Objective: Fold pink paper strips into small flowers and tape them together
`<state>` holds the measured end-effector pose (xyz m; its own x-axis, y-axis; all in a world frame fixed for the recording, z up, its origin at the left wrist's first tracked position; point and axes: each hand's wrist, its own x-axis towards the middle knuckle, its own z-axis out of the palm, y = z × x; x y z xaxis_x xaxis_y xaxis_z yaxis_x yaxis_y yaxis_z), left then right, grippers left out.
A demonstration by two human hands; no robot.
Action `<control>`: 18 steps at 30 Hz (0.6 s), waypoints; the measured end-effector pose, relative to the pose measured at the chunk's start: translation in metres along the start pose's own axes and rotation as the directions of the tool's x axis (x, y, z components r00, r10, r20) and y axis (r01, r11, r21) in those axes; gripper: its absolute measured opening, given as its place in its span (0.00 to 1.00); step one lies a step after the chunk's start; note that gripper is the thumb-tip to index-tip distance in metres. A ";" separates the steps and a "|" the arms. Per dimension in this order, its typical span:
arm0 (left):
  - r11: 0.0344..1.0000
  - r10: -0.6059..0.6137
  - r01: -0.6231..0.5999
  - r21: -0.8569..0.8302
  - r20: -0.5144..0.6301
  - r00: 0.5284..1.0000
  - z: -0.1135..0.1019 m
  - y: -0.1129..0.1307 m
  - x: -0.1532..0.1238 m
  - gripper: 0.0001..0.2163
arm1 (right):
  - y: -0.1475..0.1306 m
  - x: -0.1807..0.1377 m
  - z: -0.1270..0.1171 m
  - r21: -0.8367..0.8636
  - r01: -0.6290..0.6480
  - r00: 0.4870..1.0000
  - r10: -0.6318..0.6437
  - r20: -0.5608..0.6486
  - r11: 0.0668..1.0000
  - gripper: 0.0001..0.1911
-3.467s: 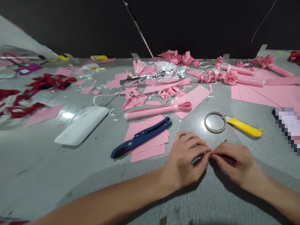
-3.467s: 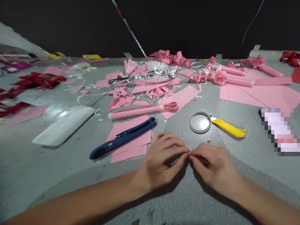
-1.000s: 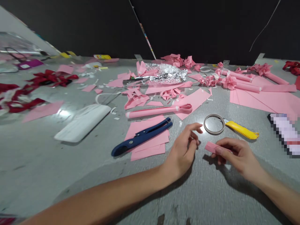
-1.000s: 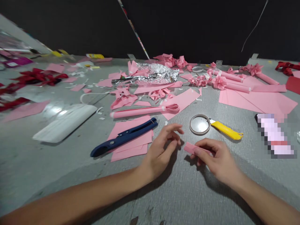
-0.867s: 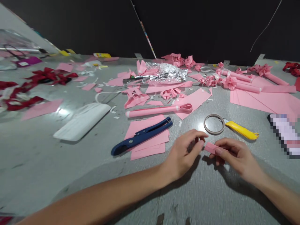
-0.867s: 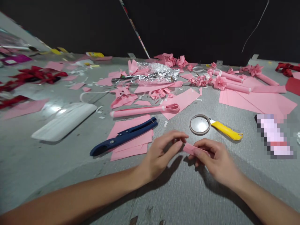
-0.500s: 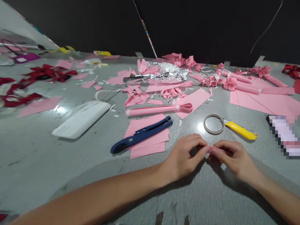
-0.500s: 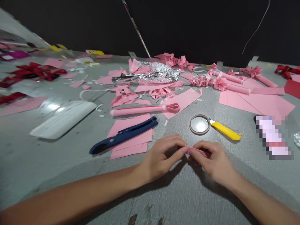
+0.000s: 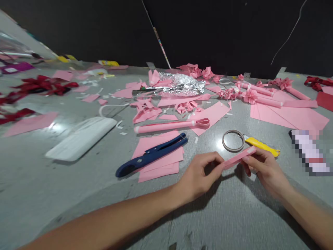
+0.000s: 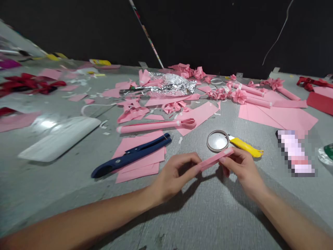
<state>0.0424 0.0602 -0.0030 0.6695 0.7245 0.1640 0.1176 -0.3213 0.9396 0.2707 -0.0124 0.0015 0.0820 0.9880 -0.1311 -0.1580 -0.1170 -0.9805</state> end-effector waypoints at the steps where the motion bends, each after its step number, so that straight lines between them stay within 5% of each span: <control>1: 0.999 0.028 -0.030 0.037 0.051 0.998 0.000 0.001 0.000 0.12 | 0.000 0.000 0.000 0.010 0.011 1.000 -0.011 -0.009 1.000 0.16; 5: 0.977 0.186 -0.201 0.072 0.182 0.966 -0.004 0.005 0.001 0.11 | -0.001 -0.002 0.005 0.021 -0.001 0.998 0.000 0.063 1.000 0.17; 11: 0.996 0.086 -0.087 0.025 0.027 0.996 -0.001 0.002 0.003 0.12 | -0.007 -0.007 0.016 -0.136 -0.097 0.971 0.124 0.202 0.986 0.21; 18: 0.989 0.142 -0.142 0.049 -0.002 0.990 0.003 -0.001 0.003 0.10 | -0.007 -0.010 0.022 -0.155 -0.085 0.971 0.117 0.209 0.984 0.24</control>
<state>0.0466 0.0603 -0.0042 0.6783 0.6722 0.2966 0.0569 -0.4505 0.8909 0.2490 -0.0189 0.0129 -0.1442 0.9667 -0.2112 -0.0102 -0.2149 -0.9766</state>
